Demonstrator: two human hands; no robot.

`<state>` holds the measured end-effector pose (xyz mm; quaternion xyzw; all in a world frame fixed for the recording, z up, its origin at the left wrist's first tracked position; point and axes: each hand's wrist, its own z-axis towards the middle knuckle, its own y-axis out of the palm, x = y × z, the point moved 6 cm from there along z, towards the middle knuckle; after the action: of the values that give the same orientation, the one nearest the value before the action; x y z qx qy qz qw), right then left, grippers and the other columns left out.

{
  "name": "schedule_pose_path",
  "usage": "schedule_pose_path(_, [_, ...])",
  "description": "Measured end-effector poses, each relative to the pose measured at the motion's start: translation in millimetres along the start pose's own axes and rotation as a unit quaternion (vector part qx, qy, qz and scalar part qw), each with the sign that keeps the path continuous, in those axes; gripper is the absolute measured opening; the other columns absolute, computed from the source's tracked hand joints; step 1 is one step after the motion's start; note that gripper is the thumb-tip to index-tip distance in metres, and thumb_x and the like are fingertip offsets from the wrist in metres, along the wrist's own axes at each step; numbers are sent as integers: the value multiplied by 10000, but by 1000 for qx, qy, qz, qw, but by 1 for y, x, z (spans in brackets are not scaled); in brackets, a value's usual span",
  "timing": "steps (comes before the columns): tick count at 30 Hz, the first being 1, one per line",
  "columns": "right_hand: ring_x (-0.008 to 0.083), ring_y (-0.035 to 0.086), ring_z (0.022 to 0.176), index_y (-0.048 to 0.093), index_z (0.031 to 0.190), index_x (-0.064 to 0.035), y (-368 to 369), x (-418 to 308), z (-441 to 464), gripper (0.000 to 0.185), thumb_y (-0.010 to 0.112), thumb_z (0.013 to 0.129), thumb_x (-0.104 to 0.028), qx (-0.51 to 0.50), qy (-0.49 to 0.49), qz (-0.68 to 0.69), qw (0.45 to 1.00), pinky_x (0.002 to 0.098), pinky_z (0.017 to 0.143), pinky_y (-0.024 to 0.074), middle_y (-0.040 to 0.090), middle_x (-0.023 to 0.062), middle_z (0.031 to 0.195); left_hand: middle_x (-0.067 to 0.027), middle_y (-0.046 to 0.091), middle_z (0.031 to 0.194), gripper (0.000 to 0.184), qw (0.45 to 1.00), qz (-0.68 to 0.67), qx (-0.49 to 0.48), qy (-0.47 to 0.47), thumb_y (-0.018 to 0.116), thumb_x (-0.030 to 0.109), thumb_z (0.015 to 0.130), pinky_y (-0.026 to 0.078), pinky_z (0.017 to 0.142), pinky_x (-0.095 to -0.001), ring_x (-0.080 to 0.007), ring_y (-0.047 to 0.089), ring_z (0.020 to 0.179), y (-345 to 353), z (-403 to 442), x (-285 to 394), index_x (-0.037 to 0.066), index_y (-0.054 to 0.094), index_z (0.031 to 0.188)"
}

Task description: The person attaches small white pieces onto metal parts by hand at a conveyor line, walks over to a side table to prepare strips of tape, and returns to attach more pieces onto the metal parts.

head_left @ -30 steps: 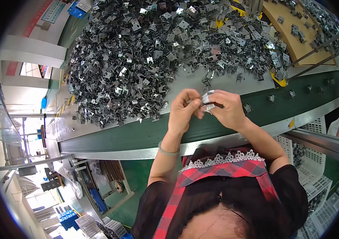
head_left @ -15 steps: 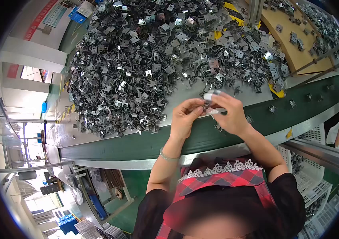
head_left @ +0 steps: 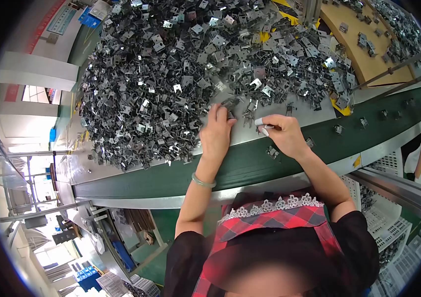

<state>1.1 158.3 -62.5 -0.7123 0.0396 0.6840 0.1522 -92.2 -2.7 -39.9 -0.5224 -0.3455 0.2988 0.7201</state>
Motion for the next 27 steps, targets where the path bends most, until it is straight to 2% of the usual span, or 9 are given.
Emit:
schedule_pose_path(3, [77, 615, 723, 673, 1033, 22, 5, -3, 2, 218, 668, 818, -11, 2, -11, 15, 1000, 251, 682, 503, 698, 100, 850, -145, 552, 1193, 413, 993, -102, 57, 22, 723, 199, 782, 553, 611, -390, -308, 657, 814, -10, -10, -5, 40, 512, 1100])
schedule_pose_path(5, [73, 613, 736, 671, 1035, 23, 6, -5, -1, 216, 667, 821, -11, -5, -1, 42, 999, 248, 685, 502, 694, 100, 853, -143, 580, 1110, 476, 996, -24, -78, -41, 737, 155, 770, 553, 635, -375, -310, 657, 835, 0, -16, -7, 36, 501, 1166])
schedule_pose_path(6, [66, 610, 753, 668, 1043, 25, 7, -5, -2, 218, 664, 827, -11, -17, 29, 44, 998, 246, 695, 502, 693, 91, 857, -143, 580, 1110, 476, 996, -24, -78, -42, 737, 155, 770, 553, 635, -375, -310, 657, 835, -3, -18, -6, 36, 501, 1166])
schedule_pose_path(8, [59, 607, 770, 665, 1050, 28, 9, -7, -5, 220, 662, 833, -11, -26, 59, 47, 997, 244, 704, 502, 691, 82, 860, -139, 607, 980, 452, 980, -195, 32, -27, 712, 73, 781, 549, 680, -363, -317, 654, 837, -20, -21, -4, 43, 531, 1194])
schedule_pose_path(9, [53, 596, 796, 648, 1070, 39, 11, -11, -6, 230, 643, 841, 21, -37, 50, 82, 995, 223, 709, 489, 679, 54, 894, -139, 607, 980, 452, 980, -195, 31, -26, 712, 73, 781, 549, 680, -363, -317, 654, 837, -20, -22, -4, 43, 531, 1194])
schedule_pose_path(11, [46, 585, 822, 630, 1089, 50, 16, -16, -9, 242, 623, 848, 53, -48, 40, 116, 991, 202, 713, 476, 667, 25, 928, -118, 630, 988, 422, 947, -314, 69, -20, 667, -73, 758, 551, 764, -302, -208, 670, 879, -21, -24, -4, 29, 598, 1161])
schedule_pose_path(14, [50, 587, 835, 624, 1088, 41, 23, -24, -15, 248, 622, 842, 73, -37, 24, 197, 979, 200, 727, 476, 663, 26, 939, -128, 652, 1032, 348, 946, -319, 49, 24, 661, -30, 767, 544, 751, -352, -300, 660, 881, -29, -34, 20, 71, 633, 1100])
schedule_pose_path(20, [62, 605, 830, 626, 1073, 25, 26, -42, -24, 270, 625, 813, 100, -3, -75, 132, 988, 218, 740, 504, 668, 32, 913, -118, 658, 1095, 410, 951, -296, 68, 57, 665, -43, 739, 550, 757, -346, -294, 664, 931, -36, -45, 33, 83, 630, 1128])
schedule_pose_path(27, [63, 612, 787, 612, 1030, 13, 23, -48, -25, 240, 648, 798, 61, -25, -84, 80, 993, 210, 675, 491, 670, 27, 896, -130, 671, 1093, 424, 930, -338, 105, 97, 704, -45, 729, 554, 731, -322, -284, 684, 880, -38, -52, 34, 64, 634, 1132])
